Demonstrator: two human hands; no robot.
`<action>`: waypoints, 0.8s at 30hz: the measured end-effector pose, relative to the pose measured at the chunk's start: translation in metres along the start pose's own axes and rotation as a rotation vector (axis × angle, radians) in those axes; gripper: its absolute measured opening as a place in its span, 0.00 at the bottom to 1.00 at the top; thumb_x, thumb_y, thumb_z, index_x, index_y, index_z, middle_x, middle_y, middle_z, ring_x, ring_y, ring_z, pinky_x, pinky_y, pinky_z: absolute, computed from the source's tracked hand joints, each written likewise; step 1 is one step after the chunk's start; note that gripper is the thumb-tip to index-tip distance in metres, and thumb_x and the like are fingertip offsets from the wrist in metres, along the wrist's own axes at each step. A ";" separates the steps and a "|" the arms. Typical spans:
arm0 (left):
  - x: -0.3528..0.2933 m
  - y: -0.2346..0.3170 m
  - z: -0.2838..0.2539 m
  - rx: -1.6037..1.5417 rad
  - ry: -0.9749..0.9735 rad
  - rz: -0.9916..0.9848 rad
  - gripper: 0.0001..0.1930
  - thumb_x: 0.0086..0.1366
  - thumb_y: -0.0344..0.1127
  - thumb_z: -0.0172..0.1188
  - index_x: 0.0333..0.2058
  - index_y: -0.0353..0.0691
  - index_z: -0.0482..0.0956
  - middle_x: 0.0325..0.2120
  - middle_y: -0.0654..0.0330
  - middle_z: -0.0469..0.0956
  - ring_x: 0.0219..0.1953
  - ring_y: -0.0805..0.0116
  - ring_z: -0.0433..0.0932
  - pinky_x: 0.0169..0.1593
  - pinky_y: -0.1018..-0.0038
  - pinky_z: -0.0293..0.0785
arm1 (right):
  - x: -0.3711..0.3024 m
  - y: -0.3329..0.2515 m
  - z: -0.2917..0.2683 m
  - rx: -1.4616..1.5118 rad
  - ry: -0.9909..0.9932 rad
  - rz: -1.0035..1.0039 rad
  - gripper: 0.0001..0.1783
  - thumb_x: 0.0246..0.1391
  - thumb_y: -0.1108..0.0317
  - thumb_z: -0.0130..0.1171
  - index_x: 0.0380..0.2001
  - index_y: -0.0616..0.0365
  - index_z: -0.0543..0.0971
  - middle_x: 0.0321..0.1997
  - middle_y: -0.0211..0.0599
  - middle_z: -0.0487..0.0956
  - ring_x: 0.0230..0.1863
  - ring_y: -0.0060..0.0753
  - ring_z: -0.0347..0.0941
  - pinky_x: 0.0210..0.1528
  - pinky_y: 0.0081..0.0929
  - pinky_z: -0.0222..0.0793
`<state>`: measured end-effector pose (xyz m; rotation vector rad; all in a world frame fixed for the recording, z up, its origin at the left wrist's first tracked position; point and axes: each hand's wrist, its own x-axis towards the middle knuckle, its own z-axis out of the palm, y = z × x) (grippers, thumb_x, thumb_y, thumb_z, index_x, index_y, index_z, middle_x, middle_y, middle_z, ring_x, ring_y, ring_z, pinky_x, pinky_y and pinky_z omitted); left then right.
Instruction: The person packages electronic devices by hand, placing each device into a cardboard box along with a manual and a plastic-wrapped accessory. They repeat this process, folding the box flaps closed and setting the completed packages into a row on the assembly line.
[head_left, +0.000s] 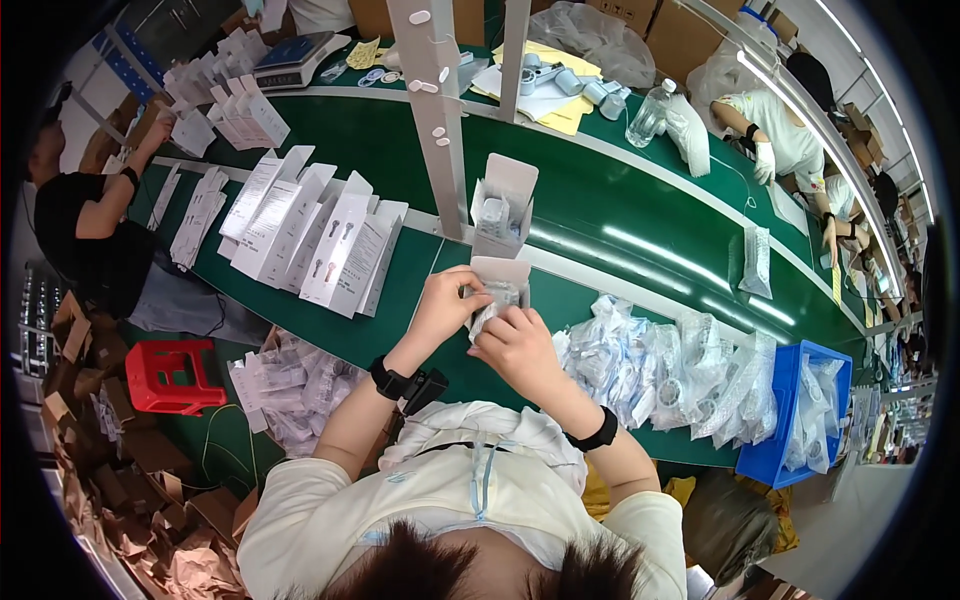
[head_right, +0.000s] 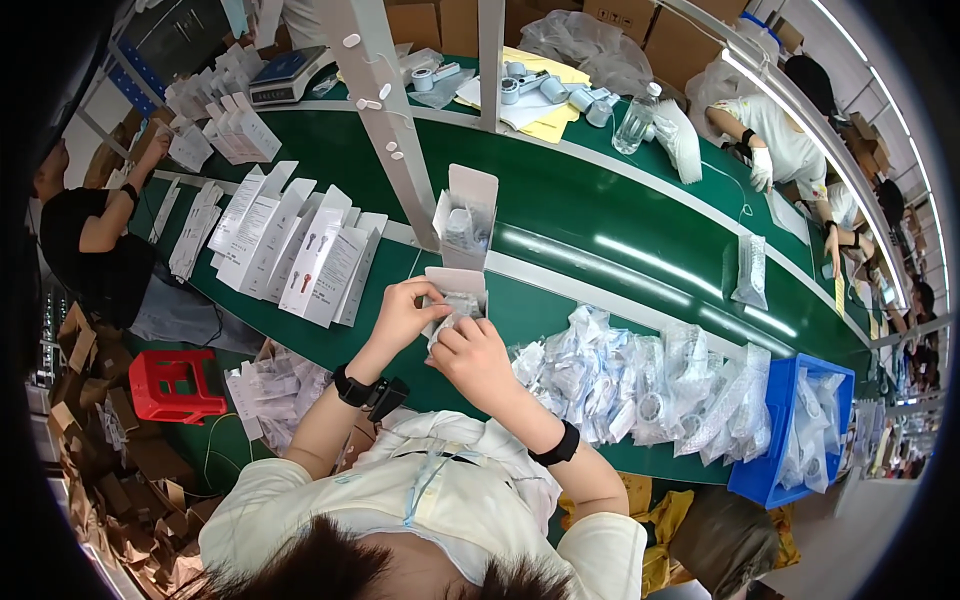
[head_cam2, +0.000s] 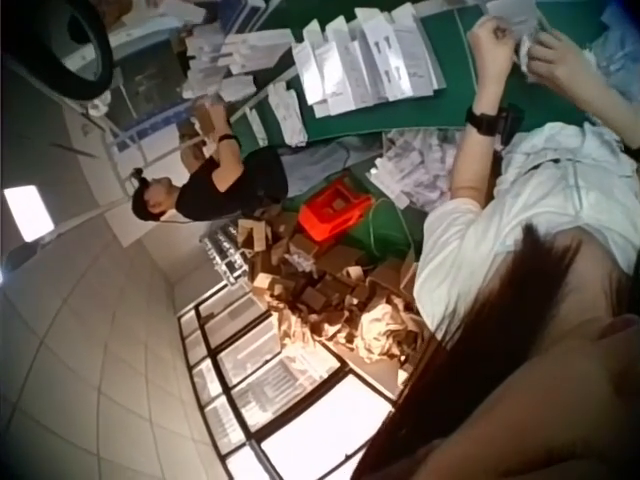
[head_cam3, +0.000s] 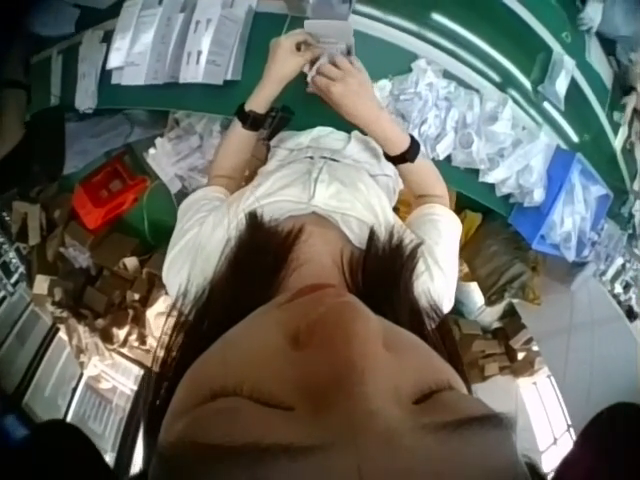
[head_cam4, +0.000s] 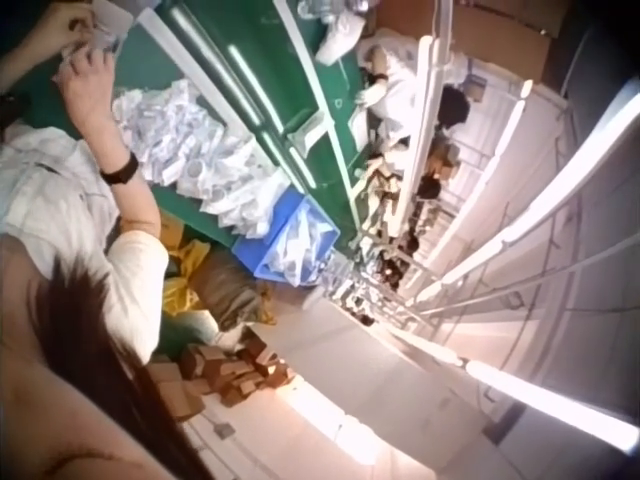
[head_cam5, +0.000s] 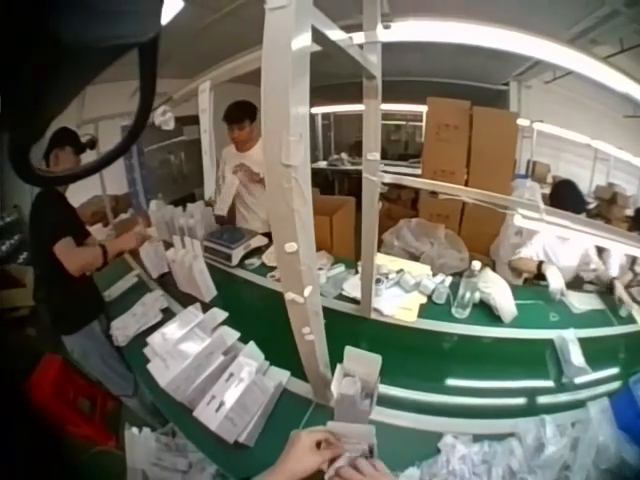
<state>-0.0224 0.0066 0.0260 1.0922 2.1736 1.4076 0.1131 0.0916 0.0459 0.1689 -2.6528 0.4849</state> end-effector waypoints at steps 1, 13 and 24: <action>0.000 -0.001 0.001 -0.013 0.031 0.027 0.07 0.42 0.27 0.64 0.20 0.31 0.75 0.19 0.59 0.72 0.18 0.70 0.68 0.23 0.76 0.63 | 0.000 0.001 0.002 0.004 -0.002 -0.009 0.09 0.38 0.71 0.60 0.22 0.58 0.70 0.32 0.32 0.69 0.33 0.35 0.69 0.32 0.30 0.66; -0.007 -0.005 -0.011 0.046 0.049 0.052 0.06 0.43 0.26 0.63 0.21 0.32 0.75 0.19 0.59 0.73 0.18 0.71 0.68 0.22 0.77 0.63 | 0.018 0.020 -0.011 0.214 -0.093 0.053 0.07 0.40 0.74 0.59 0.23 0.60 0.71 0.25 0.34 0.70 0.27 0.37 0.68 0.29 0.31 0.66; -0.009 -0.009 -0.011 0.021 0.066 0.072 0.06 0.43 0.26 0.63 0.22 0.32 0.75 0.20 0.60 0.73 0.17 0.72 0.67 0.22 0.78 0.62 | 0.006 0.018 0.030 0.012 0.090 -0.037 0.10 0.39 0.66 0.61 0.25 0.59 0.74 0.31 0.33 0.72 0.36 0.35 0.68 0.37 0.32 0.67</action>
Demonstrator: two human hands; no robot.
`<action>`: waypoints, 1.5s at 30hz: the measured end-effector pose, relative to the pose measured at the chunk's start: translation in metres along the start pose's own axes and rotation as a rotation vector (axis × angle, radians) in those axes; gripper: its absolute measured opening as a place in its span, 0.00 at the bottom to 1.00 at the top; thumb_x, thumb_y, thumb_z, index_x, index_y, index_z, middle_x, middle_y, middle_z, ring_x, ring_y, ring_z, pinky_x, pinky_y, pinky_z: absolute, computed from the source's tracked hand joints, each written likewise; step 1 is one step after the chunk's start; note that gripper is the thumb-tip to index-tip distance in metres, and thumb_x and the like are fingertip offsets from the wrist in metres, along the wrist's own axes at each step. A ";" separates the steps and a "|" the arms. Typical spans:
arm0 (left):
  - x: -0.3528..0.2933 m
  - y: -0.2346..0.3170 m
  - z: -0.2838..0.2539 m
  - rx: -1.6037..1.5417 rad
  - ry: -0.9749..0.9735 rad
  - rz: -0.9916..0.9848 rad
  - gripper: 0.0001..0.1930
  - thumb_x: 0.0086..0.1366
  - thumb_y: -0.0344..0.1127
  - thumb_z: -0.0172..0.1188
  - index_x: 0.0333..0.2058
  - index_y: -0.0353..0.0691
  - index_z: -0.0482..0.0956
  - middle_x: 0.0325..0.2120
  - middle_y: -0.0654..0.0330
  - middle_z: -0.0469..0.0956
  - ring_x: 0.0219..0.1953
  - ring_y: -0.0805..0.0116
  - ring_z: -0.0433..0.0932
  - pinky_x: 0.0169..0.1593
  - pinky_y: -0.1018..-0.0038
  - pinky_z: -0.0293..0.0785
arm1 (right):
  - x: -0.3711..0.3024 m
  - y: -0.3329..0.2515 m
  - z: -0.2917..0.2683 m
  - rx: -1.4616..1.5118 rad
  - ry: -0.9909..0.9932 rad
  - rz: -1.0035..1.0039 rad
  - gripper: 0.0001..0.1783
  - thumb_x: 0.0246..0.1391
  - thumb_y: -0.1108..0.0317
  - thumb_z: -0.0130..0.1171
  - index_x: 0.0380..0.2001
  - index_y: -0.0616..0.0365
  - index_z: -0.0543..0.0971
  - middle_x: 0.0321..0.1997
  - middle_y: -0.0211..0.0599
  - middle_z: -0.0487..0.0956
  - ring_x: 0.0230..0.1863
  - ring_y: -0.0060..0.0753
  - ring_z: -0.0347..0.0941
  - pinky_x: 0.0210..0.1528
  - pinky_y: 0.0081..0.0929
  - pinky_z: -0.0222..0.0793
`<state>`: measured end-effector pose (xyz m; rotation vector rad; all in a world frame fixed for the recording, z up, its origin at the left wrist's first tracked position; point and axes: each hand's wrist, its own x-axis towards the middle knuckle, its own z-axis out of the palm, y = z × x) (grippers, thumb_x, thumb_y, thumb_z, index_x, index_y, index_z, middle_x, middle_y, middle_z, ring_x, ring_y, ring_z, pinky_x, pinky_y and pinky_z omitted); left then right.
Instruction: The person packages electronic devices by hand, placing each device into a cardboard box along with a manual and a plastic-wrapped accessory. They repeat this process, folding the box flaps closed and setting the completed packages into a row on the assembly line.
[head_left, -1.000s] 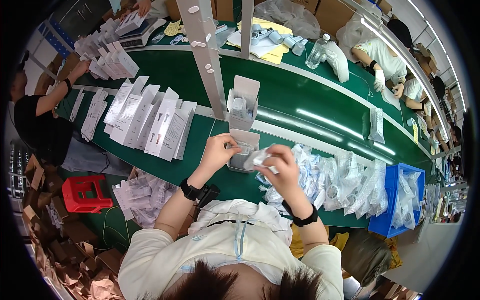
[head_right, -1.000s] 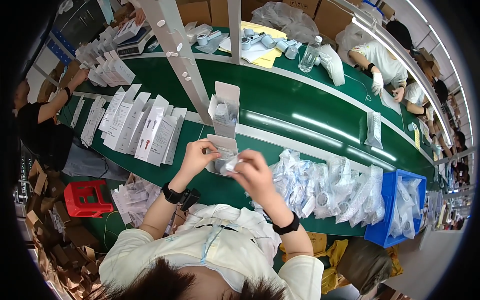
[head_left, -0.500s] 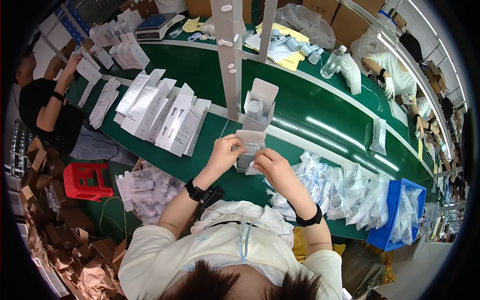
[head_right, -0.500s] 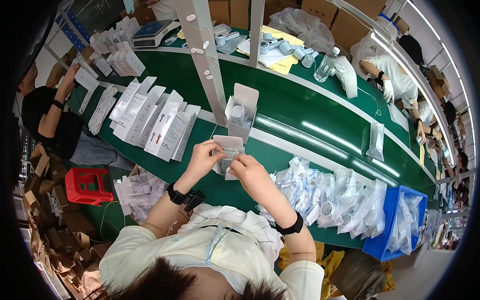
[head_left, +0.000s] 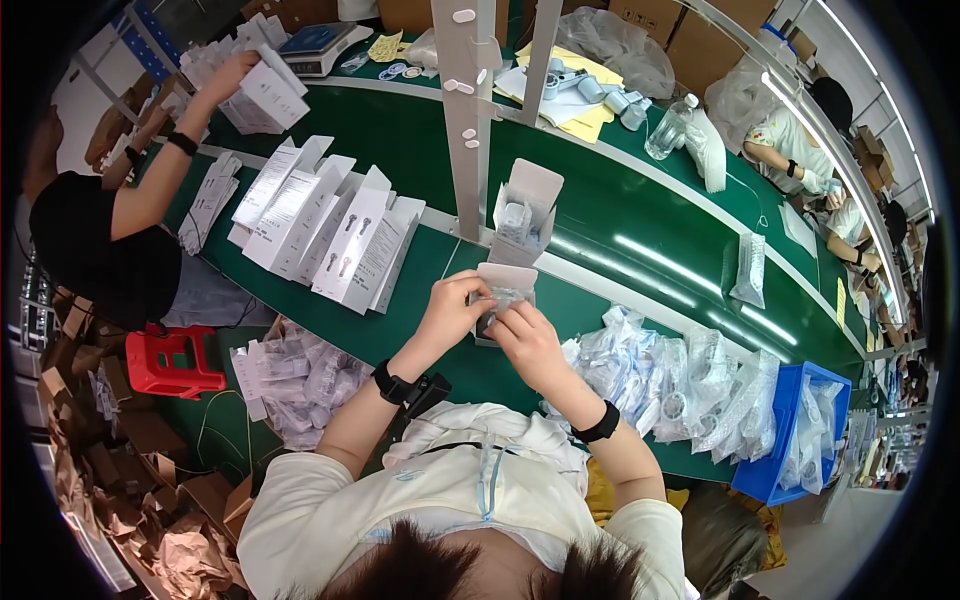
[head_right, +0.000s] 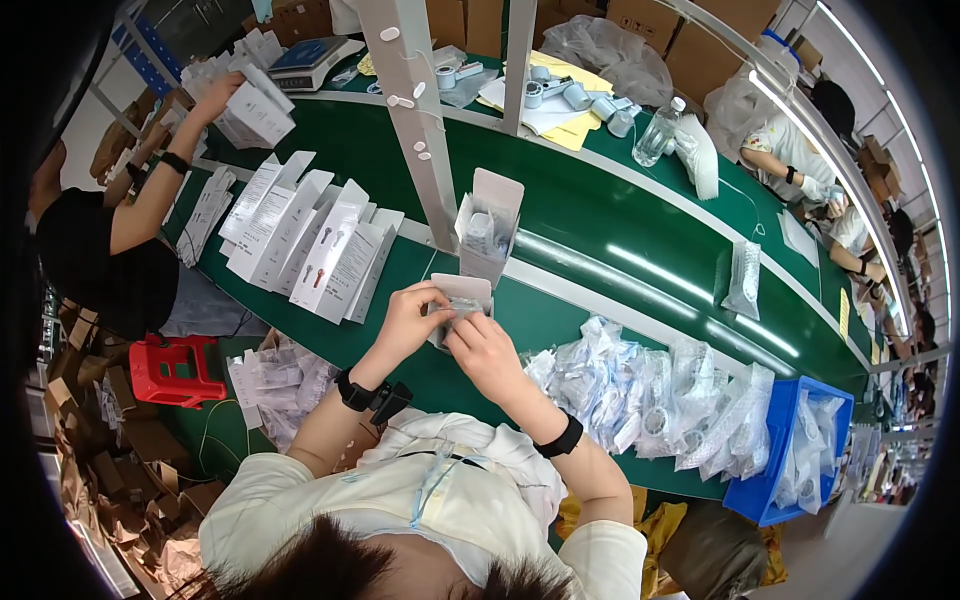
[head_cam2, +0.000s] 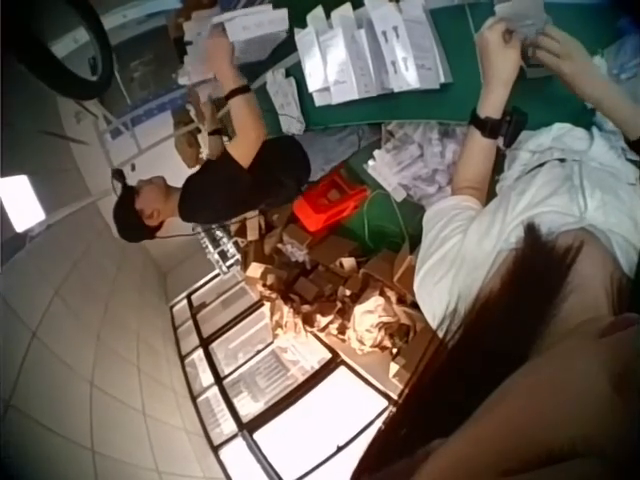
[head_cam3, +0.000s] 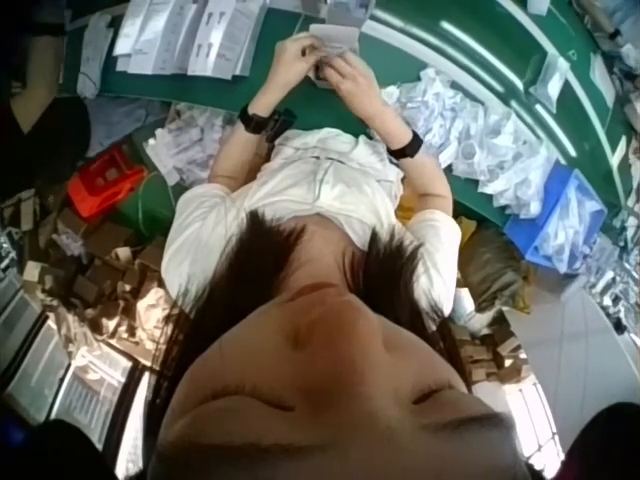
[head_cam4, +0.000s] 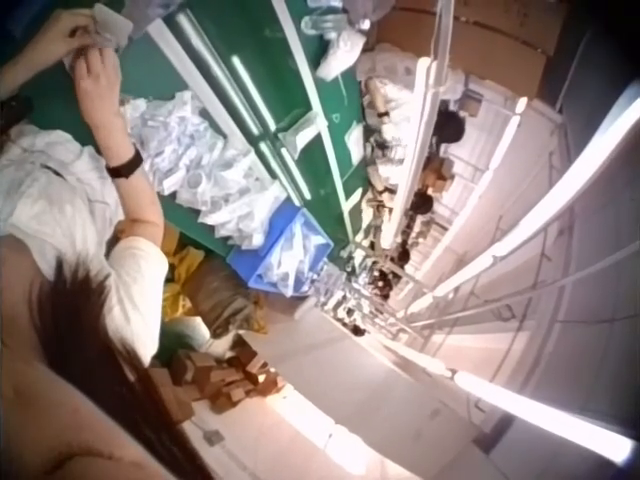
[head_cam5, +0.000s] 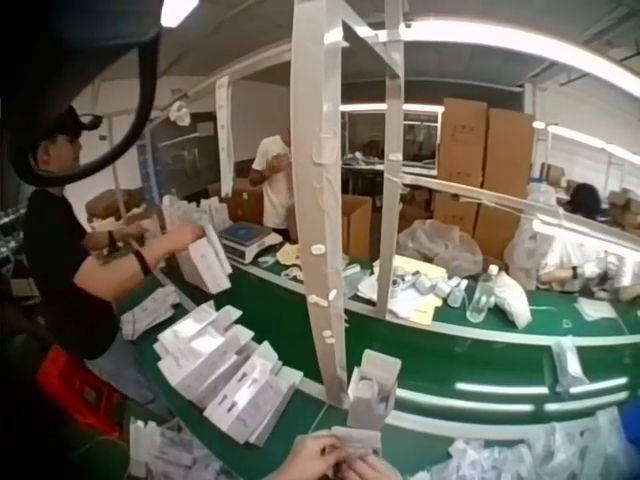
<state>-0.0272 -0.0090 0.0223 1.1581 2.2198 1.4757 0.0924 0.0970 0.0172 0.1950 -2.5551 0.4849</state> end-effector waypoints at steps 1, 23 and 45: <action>-0.002 -0.002 0.000 -0.015 0.013 -0.002 0.06 0.44 0.26 0.63 0.21 0.32 0.75 0.20 0.61 0.73 0.17 0.73 0.67 0.22 0.79 0.62 | 0.002 -0.002 -0.002 0.002 -0.001 -0.005 0.10 0.39 0.66 0.61 0.25 0.59 0.74 0.31 0.33 0.72 0.36 0.35 0.68 0.37 0.32 0.67; 0.040 -0.079 -0.132 0.803 0.171 -0.009 0.39 0.40 0.34 0.67 0.52 0.42 0.57 0.54 0.44 0.56 0.57 0.46 0.54 0.57 0.59 0.54 | -0.030 0.006 -0.012 0.243 0.237 0.423 0.03 0.42 0.77 0.54 0.25 0.61 0.76 0.36 0.37 0.72 0.43 0.42 0.66 0.43 0.34 0.63; -0.005 0.030 -0.008 -0.103 -0.296 0.271 0.46 0.38 0.42 0.71 0.55 0.46 0.51 0.54 0.45 0.52 0.54 0.45 0.57 0.55 0.58 0.56 | -0.040 0.021 -0.030 0.785 0.033 0.241 0.29 0.41 0.66 0.63 0.49 0.54 0.67 0.65 0.44 0.48 0.63 0.43 0.48 0.59 0.40 0.51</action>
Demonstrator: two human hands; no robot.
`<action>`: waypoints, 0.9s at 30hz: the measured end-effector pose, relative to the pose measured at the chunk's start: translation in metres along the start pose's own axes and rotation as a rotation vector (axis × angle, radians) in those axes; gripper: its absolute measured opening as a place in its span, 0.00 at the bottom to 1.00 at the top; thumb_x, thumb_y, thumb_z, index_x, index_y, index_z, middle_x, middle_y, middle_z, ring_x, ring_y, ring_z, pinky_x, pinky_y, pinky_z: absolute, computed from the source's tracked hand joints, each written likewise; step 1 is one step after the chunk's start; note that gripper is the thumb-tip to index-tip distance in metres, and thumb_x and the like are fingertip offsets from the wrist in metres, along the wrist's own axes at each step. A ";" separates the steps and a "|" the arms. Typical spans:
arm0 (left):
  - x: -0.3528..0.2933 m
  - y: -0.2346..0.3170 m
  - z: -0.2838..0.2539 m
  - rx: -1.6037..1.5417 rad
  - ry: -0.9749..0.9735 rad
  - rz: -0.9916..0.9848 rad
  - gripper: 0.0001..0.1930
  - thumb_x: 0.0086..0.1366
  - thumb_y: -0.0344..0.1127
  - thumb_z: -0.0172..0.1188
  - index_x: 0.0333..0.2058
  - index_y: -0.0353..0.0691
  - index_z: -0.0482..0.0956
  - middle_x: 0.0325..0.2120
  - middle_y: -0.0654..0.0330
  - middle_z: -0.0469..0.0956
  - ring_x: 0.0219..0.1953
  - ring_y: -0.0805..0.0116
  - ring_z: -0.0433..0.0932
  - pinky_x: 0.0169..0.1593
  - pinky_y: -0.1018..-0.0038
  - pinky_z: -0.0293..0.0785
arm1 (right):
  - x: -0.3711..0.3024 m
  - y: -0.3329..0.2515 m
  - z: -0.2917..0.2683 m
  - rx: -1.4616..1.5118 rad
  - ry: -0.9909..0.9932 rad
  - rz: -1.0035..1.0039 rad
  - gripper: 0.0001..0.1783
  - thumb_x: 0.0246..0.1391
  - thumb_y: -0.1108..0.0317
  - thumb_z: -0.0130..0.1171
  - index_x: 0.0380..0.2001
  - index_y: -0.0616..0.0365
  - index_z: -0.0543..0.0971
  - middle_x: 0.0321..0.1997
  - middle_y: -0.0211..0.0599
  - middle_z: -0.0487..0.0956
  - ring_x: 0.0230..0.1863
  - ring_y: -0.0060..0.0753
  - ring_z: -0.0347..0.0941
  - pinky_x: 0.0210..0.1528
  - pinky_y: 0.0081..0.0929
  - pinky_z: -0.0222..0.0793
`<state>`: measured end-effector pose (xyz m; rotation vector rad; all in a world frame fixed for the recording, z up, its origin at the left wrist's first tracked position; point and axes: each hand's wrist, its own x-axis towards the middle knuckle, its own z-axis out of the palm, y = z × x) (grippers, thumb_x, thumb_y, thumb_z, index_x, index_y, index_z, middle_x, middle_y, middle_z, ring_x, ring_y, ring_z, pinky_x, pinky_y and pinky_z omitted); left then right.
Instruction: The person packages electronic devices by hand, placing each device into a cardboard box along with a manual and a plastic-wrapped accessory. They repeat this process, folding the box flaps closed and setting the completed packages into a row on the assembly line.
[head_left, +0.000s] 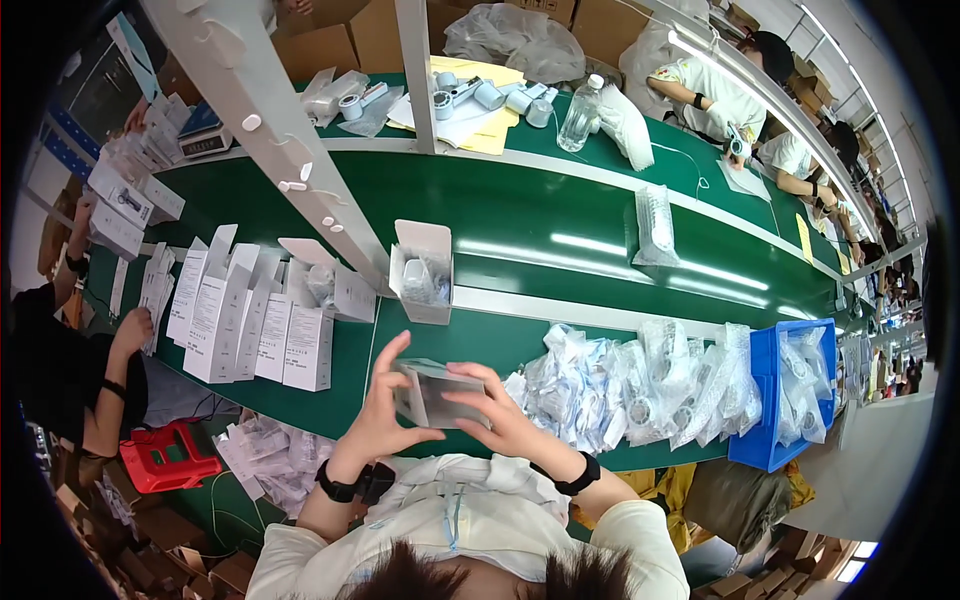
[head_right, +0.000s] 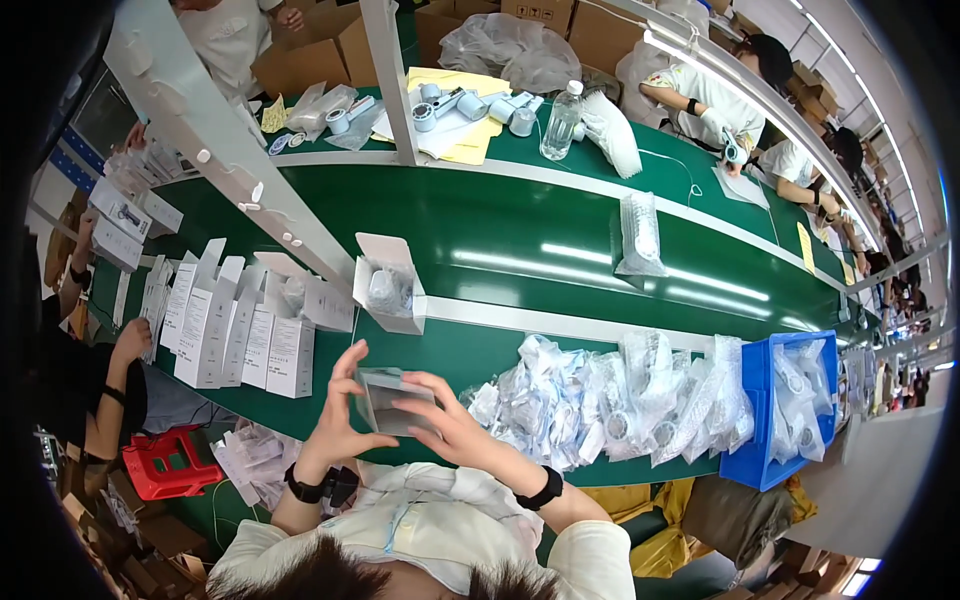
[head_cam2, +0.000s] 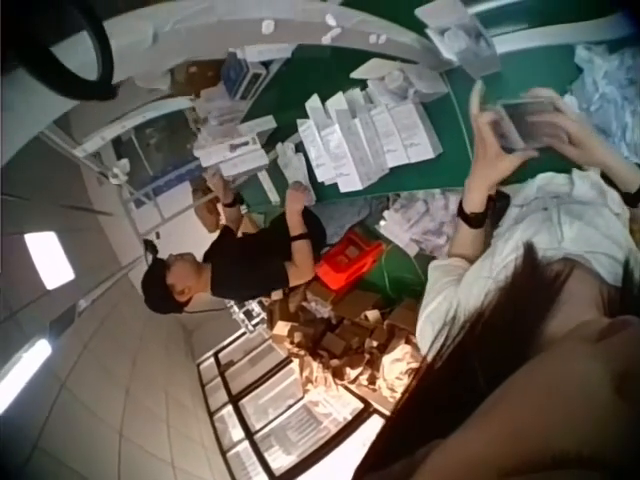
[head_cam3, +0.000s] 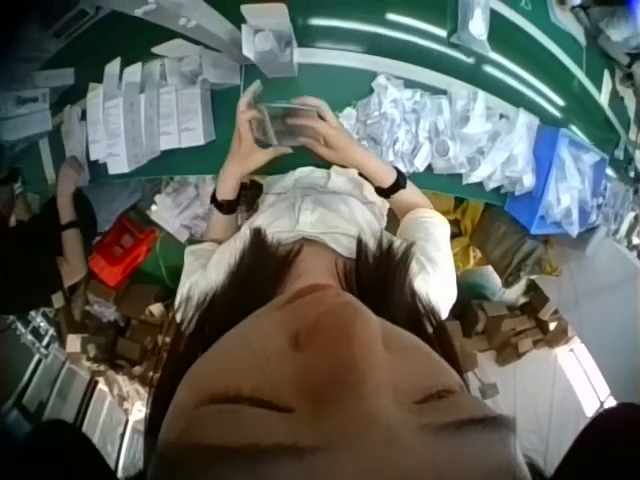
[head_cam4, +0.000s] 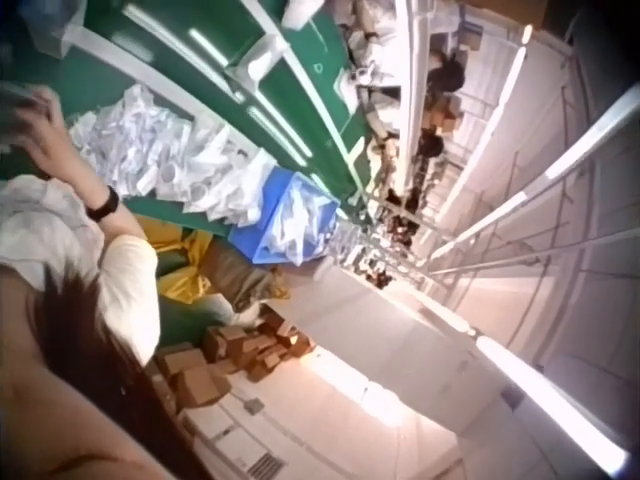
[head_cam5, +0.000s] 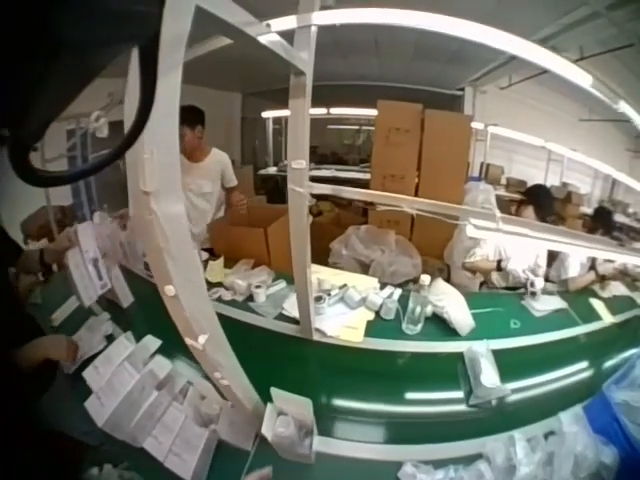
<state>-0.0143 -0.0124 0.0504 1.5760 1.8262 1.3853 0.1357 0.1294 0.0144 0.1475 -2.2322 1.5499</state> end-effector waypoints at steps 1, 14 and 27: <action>0.009 -0.005 0.009 -0.001 0.000 -0.001 0.46 0.38 0.42 0.71 0.55 0.46 0.51 0.54 0.45 0.52 0.54 0.45 0.57 0.55 0.58 0.56 | -0.001 0.001 -0.017 0.000 0.000 0.001 0.29 0.41 0.66 0.63 0.49 0.54 0.67 0.65 0.44 0.48 0.63 0.43 0.48 0.59 0.40 0.51; 0.041 -0.041 0.039 0.092 -0.172 -0.123 0.33 0.38 0.41 0.73 0.44 0.51 0.66 0.53 0.50 0.52 0.53 0.50 0.60 0.53 0.62 0.62 | 0.011 0.218 -0.309 -1.135 0.428 1.285 0.35 0.36 0.59 0.66 0.47 0.58 0.64 0.43 0.51 0.72 0.50 0.48 0.66 0.50 0.36 0.62; 0.043 -0.043 0.057 -0.003 -0.052 -0.105 0.32 0.40 0.34 0.70 0.42 0.46 0.58 0.54 0.45 0.53 0.54 0.44 0.60 0.50 0.61 0.65 | 0.020 0.226 -0.274 -0.647 0.433 1.182 0.44 0.37 0.65 0.63 0.57 0.57 0.51 0.45 0.53 0.70 0.49 0.48 0.66 0.41 0.37 0.69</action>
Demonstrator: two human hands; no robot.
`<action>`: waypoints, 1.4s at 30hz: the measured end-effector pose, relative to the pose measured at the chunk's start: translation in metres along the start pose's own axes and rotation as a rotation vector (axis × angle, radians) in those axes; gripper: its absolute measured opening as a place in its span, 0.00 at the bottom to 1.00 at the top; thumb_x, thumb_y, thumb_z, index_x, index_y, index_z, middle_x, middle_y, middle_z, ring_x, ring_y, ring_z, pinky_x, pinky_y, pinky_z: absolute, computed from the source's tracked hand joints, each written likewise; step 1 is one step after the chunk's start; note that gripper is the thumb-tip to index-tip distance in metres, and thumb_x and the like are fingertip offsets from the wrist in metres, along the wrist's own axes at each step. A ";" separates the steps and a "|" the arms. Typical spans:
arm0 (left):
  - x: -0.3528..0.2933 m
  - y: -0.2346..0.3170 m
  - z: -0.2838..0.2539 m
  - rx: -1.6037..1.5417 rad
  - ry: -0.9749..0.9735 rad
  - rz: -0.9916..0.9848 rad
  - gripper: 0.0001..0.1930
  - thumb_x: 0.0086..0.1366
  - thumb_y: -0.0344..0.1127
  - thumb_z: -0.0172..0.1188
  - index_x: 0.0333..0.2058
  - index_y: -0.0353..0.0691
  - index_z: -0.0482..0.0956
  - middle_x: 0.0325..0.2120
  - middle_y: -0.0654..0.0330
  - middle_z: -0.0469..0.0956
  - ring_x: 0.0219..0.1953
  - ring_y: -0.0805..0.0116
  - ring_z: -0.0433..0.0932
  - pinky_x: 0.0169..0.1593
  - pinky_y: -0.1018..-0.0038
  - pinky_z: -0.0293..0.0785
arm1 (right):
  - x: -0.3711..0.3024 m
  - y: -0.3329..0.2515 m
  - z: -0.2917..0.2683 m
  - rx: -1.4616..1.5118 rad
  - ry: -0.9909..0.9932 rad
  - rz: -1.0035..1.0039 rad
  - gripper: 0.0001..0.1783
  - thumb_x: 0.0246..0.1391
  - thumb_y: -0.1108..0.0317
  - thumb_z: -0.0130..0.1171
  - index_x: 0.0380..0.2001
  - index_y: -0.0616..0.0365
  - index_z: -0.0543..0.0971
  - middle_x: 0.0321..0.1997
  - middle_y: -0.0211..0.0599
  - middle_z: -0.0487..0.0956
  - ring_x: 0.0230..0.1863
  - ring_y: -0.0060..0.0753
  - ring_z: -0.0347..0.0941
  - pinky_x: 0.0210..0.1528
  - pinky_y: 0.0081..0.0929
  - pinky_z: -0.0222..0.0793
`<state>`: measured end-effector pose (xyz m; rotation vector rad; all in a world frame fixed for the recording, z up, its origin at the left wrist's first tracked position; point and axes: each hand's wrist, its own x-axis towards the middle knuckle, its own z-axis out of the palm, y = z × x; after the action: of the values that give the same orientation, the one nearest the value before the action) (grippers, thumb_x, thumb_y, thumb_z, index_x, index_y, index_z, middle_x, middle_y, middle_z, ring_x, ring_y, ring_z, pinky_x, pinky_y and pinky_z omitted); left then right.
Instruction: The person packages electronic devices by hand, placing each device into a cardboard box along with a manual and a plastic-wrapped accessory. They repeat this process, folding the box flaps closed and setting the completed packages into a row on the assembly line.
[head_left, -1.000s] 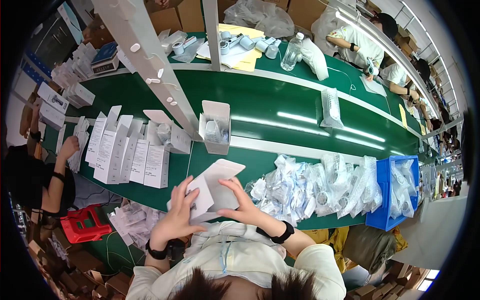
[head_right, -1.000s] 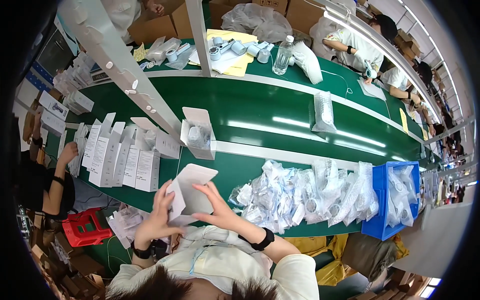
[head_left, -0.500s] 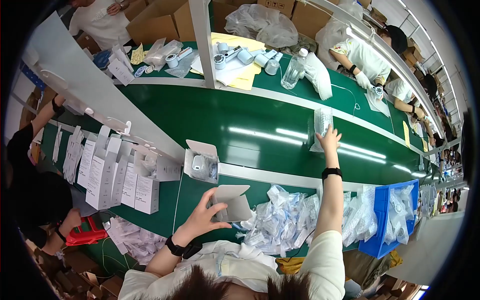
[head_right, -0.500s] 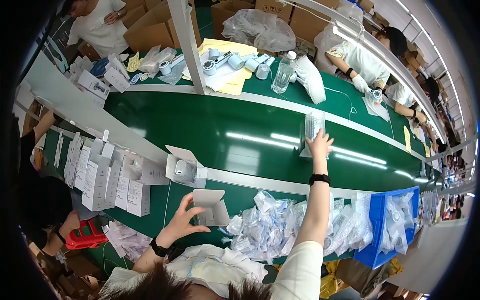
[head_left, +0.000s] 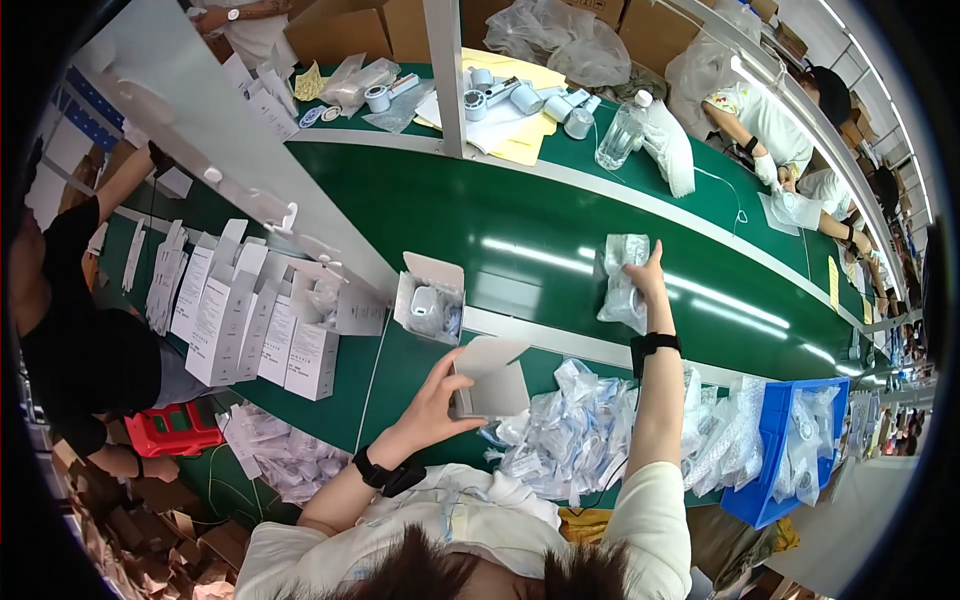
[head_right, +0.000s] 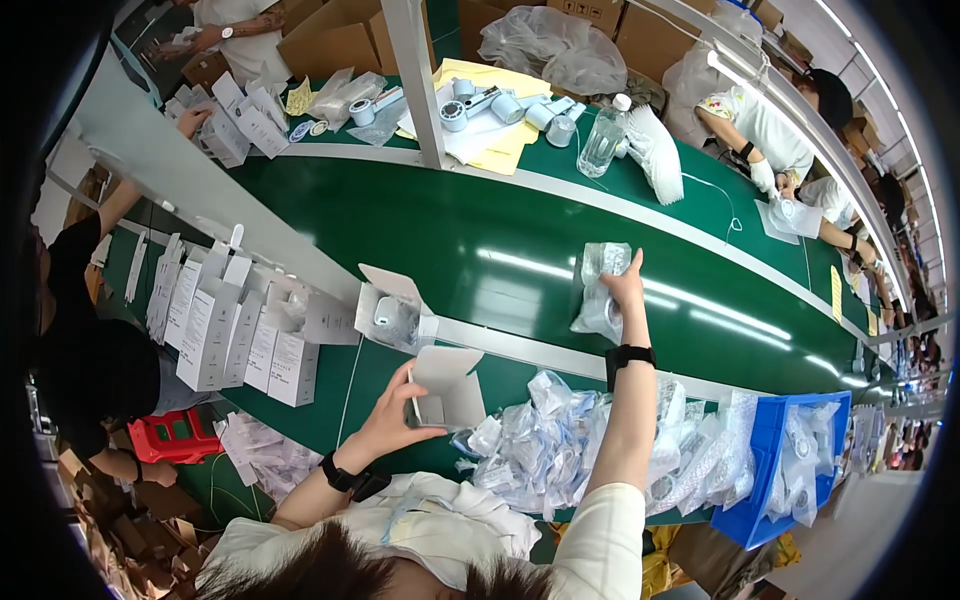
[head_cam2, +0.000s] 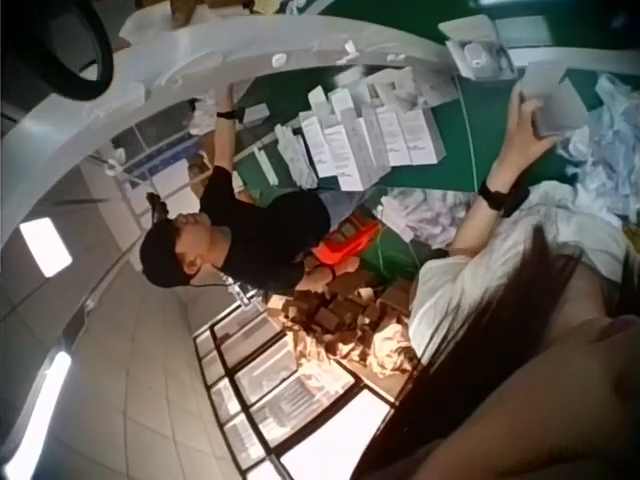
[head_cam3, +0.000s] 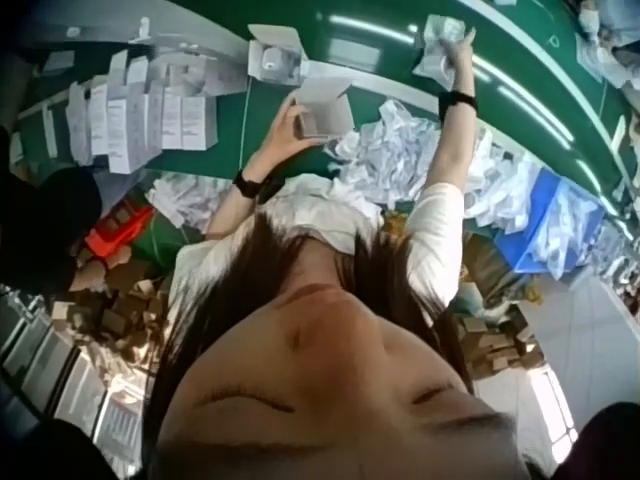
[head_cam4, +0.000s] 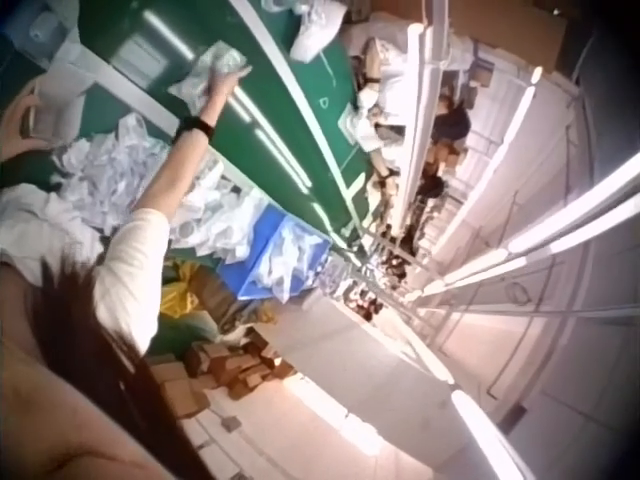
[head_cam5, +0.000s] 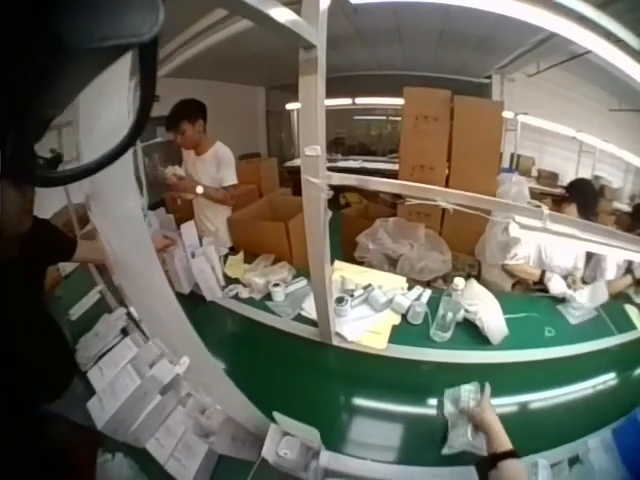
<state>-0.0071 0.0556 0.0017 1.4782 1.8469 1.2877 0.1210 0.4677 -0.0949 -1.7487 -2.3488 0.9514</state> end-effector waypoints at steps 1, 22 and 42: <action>0.001 -0.001 0.002 -0.006 0.046 -0.004 0.33 0.40 0.33 0.70 0.41 0.45 0.57 0.54 0.45 0.53 0.54 0.44 0.60 0.50 0.61 0.65 | -0.021 -0.012 -0.003 0.391 -0.007 -0.021 0.42 0.39 0.66 0.61 0.57 0.56 0.50 0.47 0.51 0.68 0.50 0.47 0.66 0.43 0.38 0.69; -0.045 -0.017 0.041 0.051 0.358 0.214 0.36 0.40 0.32 0.71 0.39 0.42 0.50 0.55 0.35 0.49 0.54 0.39 0.58 0.53 0.58 0.60 | -0.347 -0.117 0.029 0.202 0.467 -0.912 0.24 0.40 0.72 0.62 0.44 0.53 0.69 0.51 0.46 0.63 0.55 0.49 0.55 0.55 0.38 0.54; -0.054 0.018 -0.021 0.131 0.311 -0.196 0.08 0.41 0.29 0.65 0.19 0.32 0.74 0.37 0.50 0.72 0.35 0.56 0.74 0.37 0.71 0.69 | -0.248 -0.017 0.034 0.309 0.284 -0.703 0.19 0.36 0.77 0.61 0.36 0.59 0.70 0.29 0.45 0.75 0.32 0.42 0.73 0.37 0.28 0.67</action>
<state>0.0033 -0.0021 0.0161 1.1717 2.2507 1.3838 0.1811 0.2309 -0.0389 -0.7821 -2.2100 0.8092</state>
